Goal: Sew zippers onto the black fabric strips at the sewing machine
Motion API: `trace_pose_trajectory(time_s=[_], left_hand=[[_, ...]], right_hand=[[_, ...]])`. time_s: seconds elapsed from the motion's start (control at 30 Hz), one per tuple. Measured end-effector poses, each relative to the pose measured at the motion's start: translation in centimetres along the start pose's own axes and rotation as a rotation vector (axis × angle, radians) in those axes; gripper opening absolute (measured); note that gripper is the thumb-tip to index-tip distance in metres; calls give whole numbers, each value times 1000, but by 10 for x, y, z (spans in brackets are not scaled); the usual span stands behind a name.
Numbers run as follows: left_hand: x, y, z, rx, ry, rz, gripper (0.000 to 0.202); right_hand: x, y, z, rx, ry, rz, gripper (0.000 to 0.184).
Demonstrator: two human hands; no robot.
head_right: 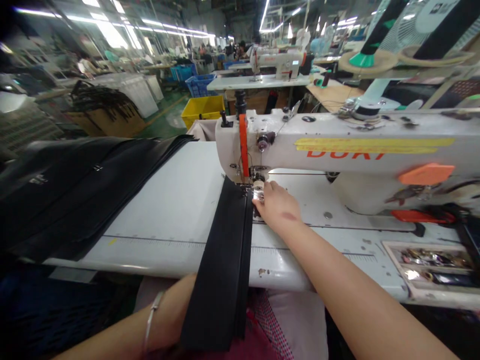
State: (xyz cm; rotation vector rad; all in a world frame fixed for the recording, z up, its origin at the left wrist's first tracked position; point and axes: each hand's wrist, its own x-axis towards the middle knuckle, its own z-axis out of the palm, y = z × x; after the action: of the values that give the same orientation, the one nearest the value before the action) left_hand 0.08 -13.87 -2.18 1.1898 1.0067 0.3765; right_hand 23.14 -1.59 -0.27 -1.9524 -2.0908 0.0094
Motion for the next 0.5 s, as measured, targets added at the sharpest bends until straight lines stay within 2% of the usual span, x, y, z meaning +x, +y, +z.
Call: trace_pose_trajectory(time_s=[0.07,0.1,0.13,0.17,0.2,0.23,0.3,0.33,0.4,0.5], left_hand=[[0,31,-23,446,264,177,32],[4,43,-35,696,366,314,37],[11,53,-46,906,408,459,46],[21,61,-56,1122,391,605,54],[32,66,-64,1296,301,728,60],[45,69,-71,1400,153,808,65],[69,71,-81,1496,-126,864,73],[78,71,-83,1509,-214,866,76],[89,69,-87,1504,-277,863,80],[92,66,-87,1485,-256,872,81]], right_hand=[[-37,-2,-9,54,-34,-150,25],[-57,-2,-12,118,-64,-285,27],[-77,-3,-14,173,-105,-396,32],[-95,-3,-15,211,-142,-485,39],[-111,-2,-15,226,-160,-551,44],[-123,-2,-14,219,-165,-594,51],[-139,-2,-9,158,-128,-655,60],[-143,-2,-6,121,-95,-680,62],[-145,-4,-2,60,-25,-707,58],[-142,-9,0,50,84,-700,46]])
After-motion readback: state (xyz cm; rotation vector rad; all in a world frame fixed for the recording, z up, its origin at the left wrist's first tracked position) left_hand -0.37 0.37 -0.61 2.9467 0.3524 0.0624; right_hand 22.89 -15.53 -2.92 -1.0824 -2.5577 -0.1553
